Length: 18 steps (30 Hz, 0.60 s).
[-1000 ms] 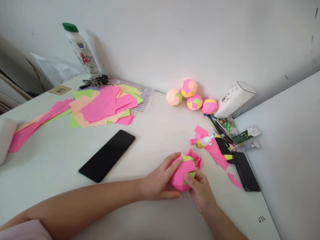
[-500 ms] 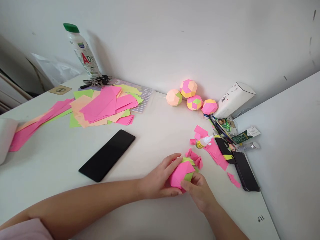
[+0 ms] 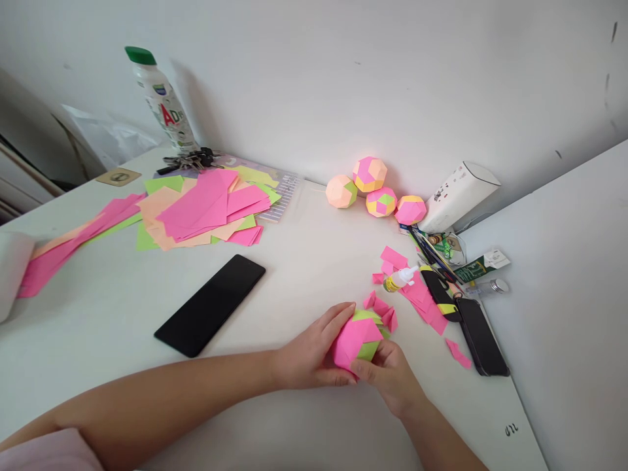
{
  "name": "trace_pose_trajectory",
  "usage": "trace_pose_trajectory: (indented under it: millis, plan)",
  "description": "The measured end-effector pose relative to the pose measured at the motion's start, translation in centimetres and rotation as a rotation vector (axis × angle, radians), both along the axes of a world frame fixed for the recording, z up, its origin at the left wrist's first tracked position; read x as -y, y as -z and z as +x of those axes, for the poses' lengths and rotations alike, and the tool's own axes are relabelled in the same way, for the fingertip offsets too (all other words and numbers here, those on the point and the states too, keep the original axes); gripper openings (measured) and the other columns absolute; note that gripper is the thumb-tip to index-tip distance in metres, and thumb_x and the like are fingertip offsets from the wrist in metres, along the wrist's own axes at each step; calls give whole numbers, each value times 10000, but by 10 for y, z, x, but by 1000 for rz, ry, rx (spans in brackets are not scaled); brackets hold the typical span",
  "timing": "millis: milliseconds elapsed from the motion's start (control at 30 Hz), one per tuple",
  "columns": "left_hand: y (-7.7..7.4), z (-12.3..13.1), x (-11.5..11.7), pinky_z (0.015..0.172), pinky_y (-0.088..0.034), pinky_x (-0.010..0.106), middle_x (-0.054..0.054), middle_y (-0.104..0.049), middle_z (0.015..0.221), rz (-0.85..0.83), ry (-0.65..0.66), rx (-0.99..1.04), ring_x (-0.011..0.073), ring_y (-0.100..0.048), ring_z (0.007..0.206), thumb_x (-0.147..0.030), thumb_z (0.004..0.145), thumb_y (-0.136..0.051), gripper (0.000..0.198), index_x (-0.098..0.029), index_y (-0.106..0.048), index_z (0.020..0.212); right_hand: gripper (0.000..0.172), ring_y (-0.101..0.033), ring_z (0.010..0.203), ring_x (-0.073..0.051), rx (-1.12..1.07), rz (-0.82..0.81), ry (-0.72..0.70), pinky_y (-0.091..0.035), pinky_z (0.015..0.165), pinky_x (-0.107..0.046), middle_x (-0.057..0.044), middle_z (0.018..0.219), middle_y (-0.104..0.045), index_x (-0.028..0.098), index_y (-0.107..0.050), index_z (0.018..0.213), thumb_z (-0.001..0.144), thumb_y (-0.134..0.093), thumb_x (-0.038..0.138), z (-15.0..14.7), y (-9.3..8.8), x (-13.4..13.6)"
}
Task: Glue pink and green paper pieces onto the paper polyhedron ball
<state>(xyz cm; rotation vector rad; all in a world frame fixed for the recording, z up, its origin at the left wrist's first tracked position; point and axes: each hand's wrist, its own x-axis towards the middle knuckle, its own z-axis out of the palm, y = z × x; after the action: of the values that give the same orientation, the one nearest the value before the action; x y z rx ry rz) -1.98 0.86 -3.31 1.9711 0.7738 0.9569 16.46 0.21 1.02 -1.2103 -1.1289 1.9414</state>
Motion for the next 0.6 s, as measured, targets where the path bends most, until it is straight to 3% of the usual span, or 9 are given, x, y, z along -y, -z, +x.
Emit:
trace_pose_trajectory:
  millis: [167,333,500,600]
  plan:
    - [-1,-1,-1,1072,-338,538,209,-209,1471,-29,7,24,358,-281,1354,-478,755,-671,982,-241,-44,1472,197,-486,610,-131,-56,-18,33,-416,612,-269,8,631,-585,164,-682,714,675,-786,326,2,3,-2]
    - [1,-2,-2,1092,-301,551,216,-172,1488,-87,21,38,365,-220,1383,-470,716,-713,1056,-224,-18,1472,278,-549,762,-179,-220,-121,151,-455,702,-303,-40,828,-640,201,-699,905,705,-763,384,2,1,-7]
    - [2,-2,-2,1096,-302,541,217,-148,1496,-92,31,19,357,-204,1393,-428,704,-737,1087,-217,2,1472,219,-511,668,-157,-245,-150,199,-456,659,-285,-20,698,-586,194,-667,710,757,-719,402,2,2,-9]
    - [-1,-2,-3,1090,-314,535,210,-179,1486,-123,27,43,352,-234,1381,-405,705,-742,1062,-221,-26,1468,205,-539,724,-175,-236,-141,187,-466,685,-290,-34,760,-618,205,-691,808,762,-713,404,1,1,-9]
